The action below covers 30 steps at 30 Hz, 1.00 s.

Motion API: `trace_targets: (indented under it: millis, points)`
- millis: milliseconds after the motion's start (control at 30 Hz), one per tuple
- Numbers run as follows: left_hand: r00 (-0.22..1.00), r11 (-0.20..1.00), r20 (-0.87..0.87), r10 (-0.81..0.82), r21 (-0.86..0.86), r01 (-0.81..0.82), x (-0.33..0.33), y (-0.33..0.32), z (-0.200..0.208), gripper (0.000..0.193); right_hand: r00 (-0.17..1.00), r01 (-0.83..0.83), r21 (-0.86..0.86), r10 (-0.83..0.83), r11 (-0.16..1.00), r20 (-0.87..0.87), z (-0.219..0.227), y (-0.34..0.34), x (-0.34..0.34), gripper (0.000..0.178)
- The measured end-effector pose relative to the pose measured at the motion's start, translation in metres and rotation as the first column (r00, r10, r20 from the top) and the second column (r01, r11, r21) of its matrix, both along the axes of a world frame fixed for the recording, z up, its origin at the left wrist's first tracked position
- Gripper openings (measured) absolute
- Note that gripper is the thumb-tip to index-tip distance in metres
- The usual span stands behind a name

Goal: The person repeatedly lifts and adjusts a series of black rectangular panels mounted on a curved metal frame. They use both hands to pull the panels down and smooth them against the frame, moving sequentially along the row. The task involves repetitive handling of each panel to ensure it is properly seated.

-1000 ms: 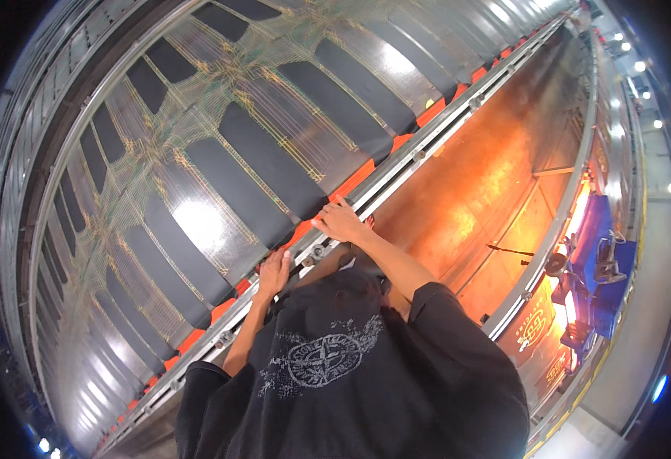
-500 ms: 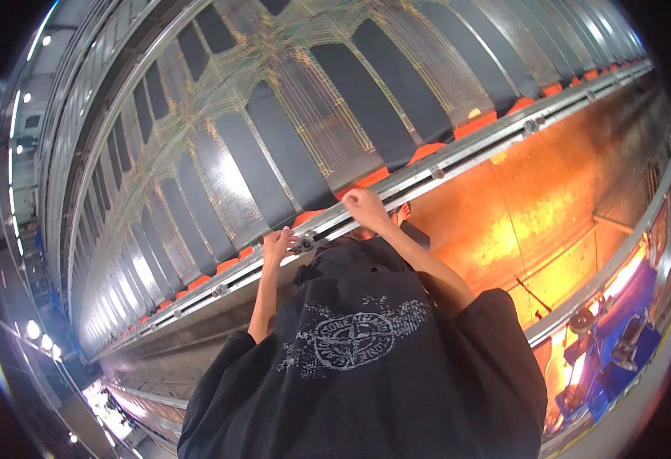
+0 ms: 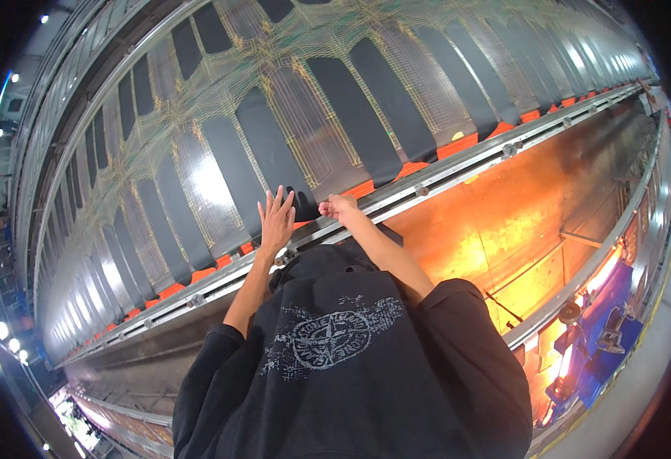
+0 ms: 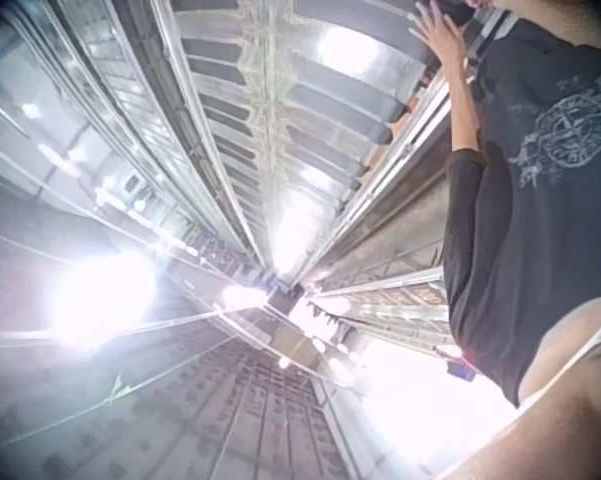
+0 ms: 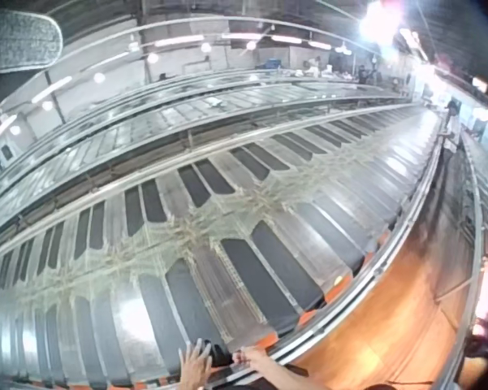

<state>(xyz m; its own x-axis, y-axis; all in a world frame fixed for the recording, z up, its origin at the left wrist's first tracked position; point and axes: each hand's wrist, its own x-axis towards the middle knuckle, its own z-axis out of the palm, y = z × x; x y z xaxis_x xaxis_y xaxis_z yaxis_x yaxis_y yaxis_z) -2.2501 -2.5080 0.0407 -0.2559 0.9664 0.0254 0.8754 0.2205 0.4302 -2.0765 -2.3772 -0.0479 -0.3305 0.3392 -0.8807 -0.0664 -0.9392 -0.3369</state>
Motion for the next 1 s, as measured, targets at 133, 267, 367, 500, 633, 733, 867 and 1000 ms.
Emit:
trace_targets:
  millis: [133, 267, 367, 500, 633, 733, 867, 1000]
  points:
    - [0.994, 0.997, -0.080, -0.073, -0.046, 0.069, -0.018, 0.015, -0.018, 0.043, 0.992, 0.027, 0.030, -0.030, 0.999, 0.121, 0.012, -0.002, -0.011, 0.019]
    - [0.995, 0.997, -0.060, -0.079, -0.014, 0.078, -0.026, 0.016, -0.021, 0.040, 0.987, 0.025, 0.082, -0.037, 0.996, 0.157, 0.014, -0.005, -0.008, 0.022]
    - [0.995, 0.995, -0.014, -0.101, -0.006, 0.101, -0.032, 0.019, -0.013, 0.038, 0.975, 0.024, 0.130, -0.052, 0.991, 0.216, 0.015, -0.009, -0.009, 0.021]
    - [0.992, 0.992, 0.013, -0.123, -0.012, 0.123, -0.044, 0.016, -0.010, 0.037, 0.975, 0.029, 0.138, -0.058, 0.990, 0.213, 0.024, -0.017, -0.007, 0.019]
    - [0.989, 0.990, 0.043, -0.142, 0.004, 0.142, -0.046, 0.021, -0.010, 0.036, 0.963, 0.100, 0.175, -0.139, 0.979, 0.229, 0.035, -0.021, -0.007, 0.028]
    - [0.984, 0.984, 0.045, -0.175, 0.028, 0.174, -0.048, 0.018, -0.007, 0.036, 0.921, 0.279, 0.260, -0.334, 0.924, 0.201, 0.015, -0.030, -0.006, 0.024]
    - [0.988, 0.986, 0.036, -0.151, 0.083, 0.147, -0.048, 0.015, -0.031, 0.037, 0.869, 0.219, 0.318, -0.333, 0.922, 0.365, -0.001, -0.021, -0.023, 0.012]
    - [0.986, 0.985, 0.019, -0.165, 0.059, 0.164, -0.050, 0.013, -0.043, 0.038, 0.849, 0.192, 0.320, -0.320, 0.928, 0.420, -0.005, -0.023, -0.027, 0.011]
